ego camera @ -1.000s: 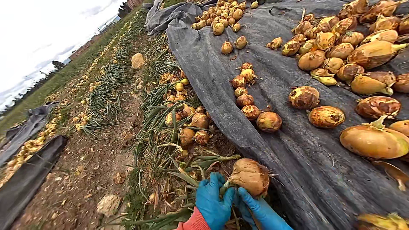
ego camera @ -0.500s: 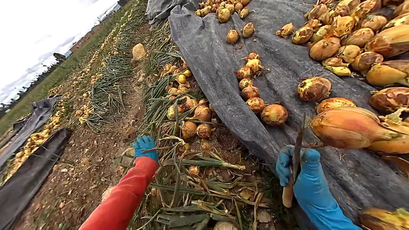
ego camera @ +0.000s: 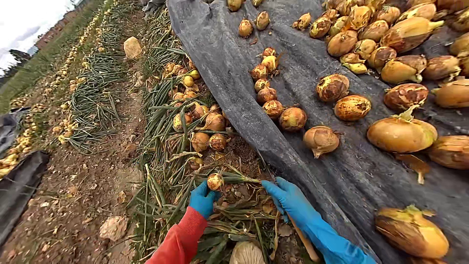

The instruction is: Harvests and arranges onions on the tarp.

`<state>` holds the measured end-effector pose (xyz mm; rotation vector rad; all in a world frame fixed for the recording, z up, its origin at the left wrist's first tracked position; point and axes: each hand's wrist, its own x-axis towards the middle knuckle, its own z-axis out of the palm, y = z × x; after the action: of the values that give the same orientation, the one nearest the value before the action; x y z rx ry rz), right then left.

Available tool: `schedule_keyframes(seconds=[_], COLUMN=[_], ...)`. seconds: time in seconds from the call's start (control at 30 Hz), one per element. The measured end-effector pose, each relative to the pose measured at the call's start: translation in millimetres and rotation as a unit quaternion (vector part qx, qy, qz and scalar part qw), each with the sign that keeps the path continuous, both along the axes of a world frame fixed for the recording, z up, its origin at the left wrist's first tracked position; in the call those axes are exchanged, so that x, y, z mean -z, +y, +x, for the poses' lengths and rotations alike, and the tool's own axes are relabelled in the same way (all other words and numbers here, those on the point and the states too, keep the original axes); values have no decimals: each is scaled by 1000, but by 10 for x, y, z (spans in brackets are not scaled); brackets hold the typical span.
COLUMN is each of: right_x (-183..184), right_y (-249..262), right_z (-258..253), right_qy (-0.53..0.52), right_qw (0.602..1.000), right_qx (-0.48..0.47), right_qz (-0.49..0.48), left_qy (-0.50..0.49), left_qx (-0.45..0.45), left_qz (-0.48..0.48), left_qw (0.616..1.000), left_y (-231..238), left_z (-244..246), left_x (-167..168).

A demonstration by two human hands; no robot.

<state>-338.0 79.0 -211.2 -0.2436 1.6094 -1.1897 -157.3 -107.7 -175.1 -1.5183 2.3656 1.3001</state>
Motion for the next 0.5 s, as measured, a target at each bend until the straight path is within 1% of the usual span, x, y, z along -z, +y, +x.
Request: schedule_keyframes(seconds=[0.03, 0.07, 0.1, 0.13, 0.17, 0.2, 0.23, 0.27, 0.3, 0.33, 0.37, 0.4, 0.43, 0.47, 0.5], right_x=[44, 60, 66, 88, 121, 118, 107, 84, 58, 39, 21, 0, -27, -62, -103], right_y=[-27, -43, -40, -18, 13, 50, 87, 121, 144, 153, 149, 142, 134, 139, 165], right_z=[56, 110, 164, 231, 294, 326, 324, 300, 266, 233, 206, 180, 139, 77, -18], right_qy=[5, 2, -9, -25, -57, -107, -148, -172, -185, -185, -179, -170, -153, -127, -98], right_qw=[998, 994, 991, 993, 994, 987, 977, 969, 964, 963, 964, 965, 965, 962, 954], right_qx=[-58, -105, -130, -116, -73, -29, -3, 6, 11, 18, 28, 40, 57, 79, 114], right_qz=[23, 34, 23, -11, -62, -114, -156, -180, -191, -194, -195, -198, -205, -226, -258], left_qy=[4, 16, 48, 90, 105, 77, 10, -69, -117, -138, -149, -170, -202, -259, -335], left_qx=[64, 134, 189, 230, 263, 294, 324, 352, 373, 386, 393, 391, 371, 328, 277], left_qz=[-30, -83, -153, -220, -261, -257, -194, -95, -19, 16, 14, -13, -67, -113, -131], left_qw=[997, 987, 969, 944, 923, 917, 926, 929, 920, 912, 907, 904, 904, 902, 891], left_y=[140, 290, 446, 581, 674, 731, 763, 764, 766, 782, 793, 758, 643, 436, 142], left_z=[-67, -146, -235, -333, -426, -503, -574, -654, -715, -746, -759, -784, -835, -909, -971], left_x=[-126, -227, -295, -346, -421, -535, -693, -830, -887, -891, -874, -871, -885, -899, -872])
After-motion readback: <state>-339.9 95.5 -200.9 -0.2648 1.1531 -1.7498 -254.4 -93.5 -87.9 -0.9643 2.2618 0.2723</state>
